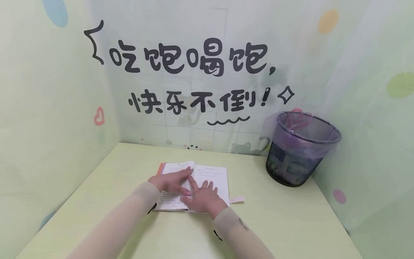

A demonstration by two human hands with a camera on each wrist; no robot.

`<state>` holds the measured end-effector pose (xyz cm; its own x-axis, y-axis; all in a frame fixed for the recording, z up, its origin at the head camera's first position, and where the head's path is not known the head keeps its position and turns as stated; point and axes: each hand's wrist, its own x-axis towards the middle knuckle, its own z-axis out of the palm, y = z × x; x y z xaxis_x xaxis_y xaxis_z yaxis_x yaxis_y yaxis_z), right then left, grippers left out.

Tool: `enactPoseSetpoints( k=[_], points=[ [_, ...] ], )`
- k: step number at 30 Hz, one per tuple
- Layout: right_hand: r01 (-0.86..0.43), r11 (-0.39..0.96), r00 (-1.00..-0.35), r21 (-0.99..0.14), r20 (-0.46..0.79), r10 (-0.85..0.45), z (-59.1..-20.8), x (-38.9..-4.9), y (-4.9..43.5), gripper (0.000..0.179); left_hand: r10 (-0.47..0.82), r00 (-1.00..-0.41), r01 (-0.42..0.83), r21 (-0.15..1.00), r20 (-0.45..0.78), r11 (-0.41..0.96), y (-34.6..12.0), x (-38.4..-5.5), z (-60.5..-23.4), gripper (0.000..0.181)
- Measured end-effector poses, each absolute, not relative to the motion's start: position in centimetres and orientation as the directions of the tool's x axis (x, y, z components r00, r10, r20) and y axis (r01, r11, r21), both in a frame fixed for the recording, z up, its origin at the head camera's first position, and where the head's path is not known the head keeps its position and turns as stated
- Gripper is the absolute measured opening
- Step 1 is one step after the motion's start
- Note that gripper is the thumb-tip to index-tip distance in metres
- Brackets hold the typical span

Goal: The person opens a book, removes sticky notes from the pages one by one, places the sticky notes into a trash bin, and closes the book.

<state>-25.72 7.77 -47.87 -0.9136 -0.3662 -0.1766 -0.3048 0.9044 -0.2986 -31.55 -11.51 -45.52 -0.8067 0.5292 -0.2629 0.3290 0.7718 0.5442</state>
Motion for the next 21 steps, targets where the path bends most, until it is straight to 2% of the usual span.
enactPoseSetpoints(
  k=[6, 18, 21],
  points=[
    [-0.283, 0.903, -0.924, -0.324, -0.161, -0.348, -48.3, -25.9, 8.3, 0.107, 0.514, -0.817, 0.329, 0.523, -0.260, 0.786, -10.8, -31.4, -45.4, 0.103],
    [-0.295, 0.885, -0.914, -0.360, -0.165, -0.372, -47.5, -25.4, 9.0, 0.106, 0.507, -0.829, 0.325, 0.533, -0.237, 0.781, -10.3, -31.2, -46.1, 0.102],
    [-0.273, 0.864, -0.907, -0.422, -0.186, -0.377, -47.0, -25.8, 10.0, 0.102, 0.507, -0.828, 0.327, 0.529, -0.239, 0.783, -10.2, -31.2, -46.2, 0.103]
  ],
)
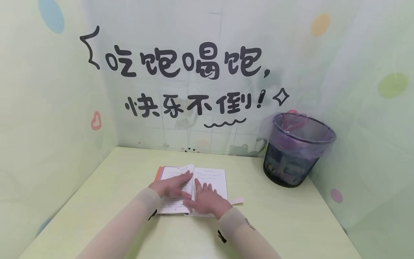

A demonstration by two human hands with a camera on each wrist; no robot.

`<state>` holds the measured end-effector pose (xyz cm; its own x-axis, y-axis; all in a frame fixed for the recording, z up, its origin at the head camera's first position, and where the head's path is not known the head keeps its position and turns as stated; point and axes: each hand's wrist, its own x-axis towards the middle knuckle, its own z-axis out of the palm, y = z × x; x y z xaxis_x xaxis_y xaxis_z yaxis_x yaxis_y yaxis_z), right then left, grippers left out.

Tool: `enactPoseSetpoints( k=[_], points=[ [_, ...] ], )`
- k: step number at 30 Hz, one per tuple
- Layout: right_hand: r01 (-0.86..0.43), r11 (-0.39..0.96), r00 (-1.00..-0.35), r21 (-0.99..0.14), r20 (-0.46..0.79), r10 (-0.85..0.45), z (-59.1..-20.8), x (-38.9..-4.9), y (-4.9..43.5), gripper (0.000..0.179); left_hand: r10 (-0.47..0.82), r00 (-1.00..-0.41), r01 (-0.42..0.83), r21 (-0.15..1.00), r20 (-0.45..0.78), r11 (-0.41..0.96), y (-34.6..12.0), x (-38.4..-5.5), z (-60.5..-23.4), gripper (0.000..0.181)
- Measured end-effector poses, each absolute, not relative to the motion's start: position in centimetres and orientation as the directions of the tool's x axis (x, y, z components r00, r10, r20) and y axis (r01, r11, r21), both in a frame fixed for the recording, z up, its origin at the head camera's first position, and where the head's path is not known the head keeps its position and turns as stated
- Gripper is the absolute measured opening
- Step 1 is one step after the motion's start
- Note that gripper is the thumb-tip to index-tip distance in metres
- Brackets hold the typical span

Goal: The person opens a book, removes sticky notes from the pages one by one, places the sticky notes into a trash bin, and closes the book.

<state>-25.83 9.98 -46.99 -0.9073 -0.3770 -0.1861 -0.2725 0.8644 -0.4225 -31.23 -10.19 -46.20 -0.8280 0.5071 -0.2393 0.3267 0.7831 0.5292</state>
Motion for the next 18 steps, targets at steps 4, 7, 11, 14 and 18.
enactPoseSetpoints(
  k=[4, 7, 11, 14, 18],
  points=[
    [-0.208, 0.859, -0.935, -0.468, -0.163, -0.315, -46.4, -26.8, 11.7, 0.085, 0.499, -0.829, 0.323, 0.511, -0.252, 0.796, -10.2, -31.2, -46.2, 0.104],
    [-0.137, 0.895, -0.969, -0.424, -0.128, -0.210, -45.9, -27.7, 13.5, 0.073, 0.496, -0.830, 0.321, 0.509, -0.254, 0.799, -10.2, -31.3, -46.2, 0.105],
    [-0.044, 0.935, -0.986, -0.352, -0.138, -0.098, -45.2, -28.7, 16.0, 0.064, 0.483, -0.836, 0.311, 0.500, -0.260, 0.808, -10.1, -31.4, -46.3, 0.106],
    [-0.006, 0.947, -0.984, -0.322, -0.165, -0.063, -45.1, -29.2, 17.6, 0.057, 0.473, -0.841, 0.304, 0.494, -0.261, 0.814, -10.0, -31.5, -46.4, 0.107],
    [0.008, 0.939, -0.977, -0.343, -0.205, -0.066, -46.1, -29.6, 18.8, 0.051, 0.467, -0.845, 0.296, 0.499, -0.261, 0.814, -10.0, -31.5, -46.4, 0.107]
  ],
)
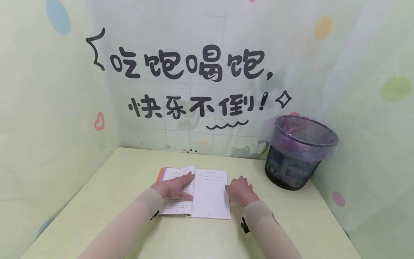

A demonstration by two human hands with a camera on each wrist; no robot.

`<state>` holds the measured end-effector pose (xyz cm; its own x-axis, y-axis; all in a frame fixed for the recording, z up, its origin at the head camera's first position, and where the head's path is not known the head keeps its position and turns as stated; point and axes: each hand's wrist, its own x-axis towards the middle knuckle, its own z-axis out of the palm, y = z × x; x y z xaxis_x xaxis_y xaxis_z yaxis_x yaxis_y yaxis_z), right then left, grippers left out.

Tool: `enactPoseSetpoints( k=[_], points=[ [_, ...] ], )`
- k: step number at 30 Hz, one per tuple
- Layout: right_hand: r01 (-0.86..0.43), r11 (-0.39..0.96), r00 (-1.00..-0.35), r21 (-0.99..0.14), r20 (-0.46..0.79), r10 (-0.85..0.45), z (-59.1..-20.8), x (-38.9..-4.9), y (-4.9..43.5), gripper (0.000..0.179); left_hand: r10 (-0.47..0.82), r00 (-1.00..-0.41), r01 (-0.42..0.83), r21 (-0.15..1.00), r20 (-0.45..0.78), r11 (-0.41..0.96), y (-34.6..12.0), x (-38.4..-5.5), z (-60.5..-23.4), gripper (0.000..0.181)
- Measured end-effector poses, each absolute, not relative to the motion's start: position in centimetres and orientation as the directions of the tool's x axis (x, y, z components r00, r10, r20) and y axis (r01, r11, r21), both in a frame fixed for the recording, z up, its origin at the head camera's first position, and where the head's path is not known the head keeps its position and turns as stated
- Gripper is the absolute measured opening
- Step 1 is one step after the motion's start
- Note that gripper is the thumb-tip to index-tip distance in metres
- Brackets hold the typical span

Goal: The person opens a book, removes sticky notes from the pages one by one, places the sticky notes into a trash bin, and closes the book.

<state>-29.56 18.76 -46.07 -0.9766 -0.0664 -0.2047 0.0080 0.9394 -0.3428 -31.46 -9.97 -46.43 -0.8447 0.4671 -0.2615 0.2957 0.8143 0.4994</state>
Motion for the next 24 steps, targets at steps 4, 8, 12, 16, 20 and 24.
enactPoseSetpoints(
  k=[4, 8, 12, 16, 20, 24],
  points=[
    [-0.028, 0.928, -0.971, -0.372, -0.210, -0.113, -48.4, -30.3, 19.2, 0.048, 0.469, -0.843, 0.295, 0.501, -0.264, 0.813, -10.0, -31.4, -46.6, 0.107],
    [-0.034, 0.921, -0.972, -0.387, -0.201, -0.120, -48.3, -29.9, 18.6, 0.051, 0.472, -0.841, 0.302, 0.496, -0.263, 0.814, -10.0, -31.5, -46.6, 0.107],
    [-0.008, 0.914, -0.974, -0.405, -0.204, -0.099, -47.3, -29.2, 18.0, 0.054, 0.472, -0.841, 0.302, 0.494, -0.264, 0.815, -9.9, -31.5, -46.3, 0.107],
    [0.016, 0.897, -0.976, -0.442, -0.200, -0.081, -46.9, -29.3, 17.7, 0.066, 0.478, -0.839, 0.311, 0.492, -0.260, 0.813, -9.8, -31.5, -46.0, 0.107],
    [-0.005, 0.888, -0.978, -0.459, -0.184, -0.101, -46.0, -29.1, 17.2, 0.072, 0.477, -0.840, 0.313, 0.488, -0.259, 0.815, -9.7, -31.5, -46.0, 0.106],
    [-0.039, 0.865, -0.974, -0.501, -0.175, -0.146, -45.2, -28.7, 16.4, 0.074, 0.466, -0.843, 0.306, 0.474, -0.267, 0.826, -9.7, -31.4, -46.1, 0.105]
  ],
)
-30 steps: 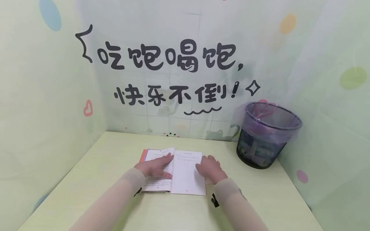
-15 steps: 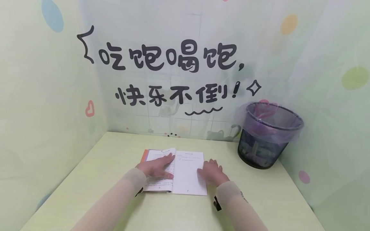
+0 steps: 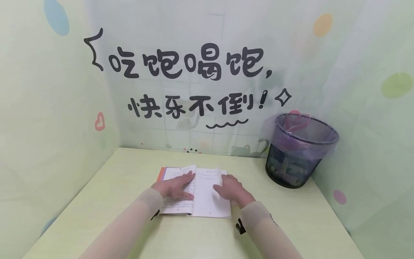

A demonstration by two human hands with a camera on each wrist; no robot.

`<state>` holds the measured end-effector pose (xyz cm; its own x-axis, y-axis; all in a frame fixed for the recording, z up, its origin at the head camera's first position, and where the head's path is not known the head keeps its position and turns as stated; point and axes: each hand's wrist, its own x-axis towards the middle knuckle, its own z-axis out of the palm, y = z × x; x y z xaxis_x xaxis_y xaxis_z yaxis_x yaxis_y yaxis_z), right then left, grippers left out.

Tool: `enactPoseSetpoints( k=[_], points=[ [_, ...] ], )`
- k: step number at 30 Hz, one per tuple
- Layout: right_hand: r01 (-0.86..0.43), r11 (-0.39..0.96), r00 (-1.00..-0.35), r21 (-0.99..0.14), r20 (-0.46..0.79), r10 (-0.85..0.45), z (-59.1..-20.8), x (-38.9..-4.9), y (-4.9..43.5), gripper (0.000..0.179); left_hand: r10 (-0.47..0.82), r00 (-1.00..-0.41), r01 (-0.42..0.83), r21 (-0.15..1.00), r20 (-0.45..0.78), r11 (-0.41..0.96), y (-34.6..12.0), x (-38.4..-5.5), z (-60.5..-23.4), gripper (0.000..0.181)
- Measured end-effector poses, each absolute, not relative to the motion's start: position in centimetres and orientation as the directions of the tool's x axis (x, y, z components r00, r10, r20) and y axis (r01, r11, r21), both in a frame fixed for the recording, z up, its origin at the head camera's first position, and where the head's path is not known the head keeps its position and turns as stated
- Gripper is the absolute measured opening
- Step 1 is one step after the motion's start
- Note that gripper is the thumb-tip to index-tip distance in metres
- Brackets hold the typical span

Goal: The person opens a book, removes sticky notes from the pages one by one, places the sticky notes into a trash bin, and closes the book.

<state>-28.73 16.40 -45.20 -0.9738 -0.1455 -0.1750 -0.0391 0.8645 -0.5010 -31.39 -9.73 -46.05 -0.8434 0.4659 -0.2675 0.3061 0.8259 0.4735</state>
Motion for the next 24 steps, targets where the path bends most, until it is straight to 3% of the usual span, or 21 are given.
enactPoseSetpoints(
  k=[6, 11, 18, 24],
  points=[
    [-0.116, 0.797, -0.962, -0.593, -0.133, -0.239, -44.1, -28.3, 14.9, 0.072, 0.457, -0.849, 0.293, 0.485, -0.264, 0.824, -9.9, -31.3, -46.1, 0.106],
    [-0.098, 0.688, -0.959, -0.719, -0.116, -0.258, -44.1, -28.4, 14.5, 0.069, 0.457, -0.847, 0.285, 0.494, -0.272, 0.821, -9.9, -31.3, -46.2, 0.106],
    [0.024, 0.368, -0.971, -0.930, -0.109, -0.212, -44.6, -28.7, 15.2, 0.058, 0.459, -0.848, 0.295, 0.484, -0.266, 0.824, -9.9, -31.1, -46.0, 0.107],
    [0.120, 0.106, -0.944, -0.987, -0.146, -0.296, -46.3, -29.2, 16.2, 0.054, 0.466, -0.845, 0.296, 0.496, -0.262, 0.816, -10.0, -30.7, -45.7, 0.106]
  ],
)
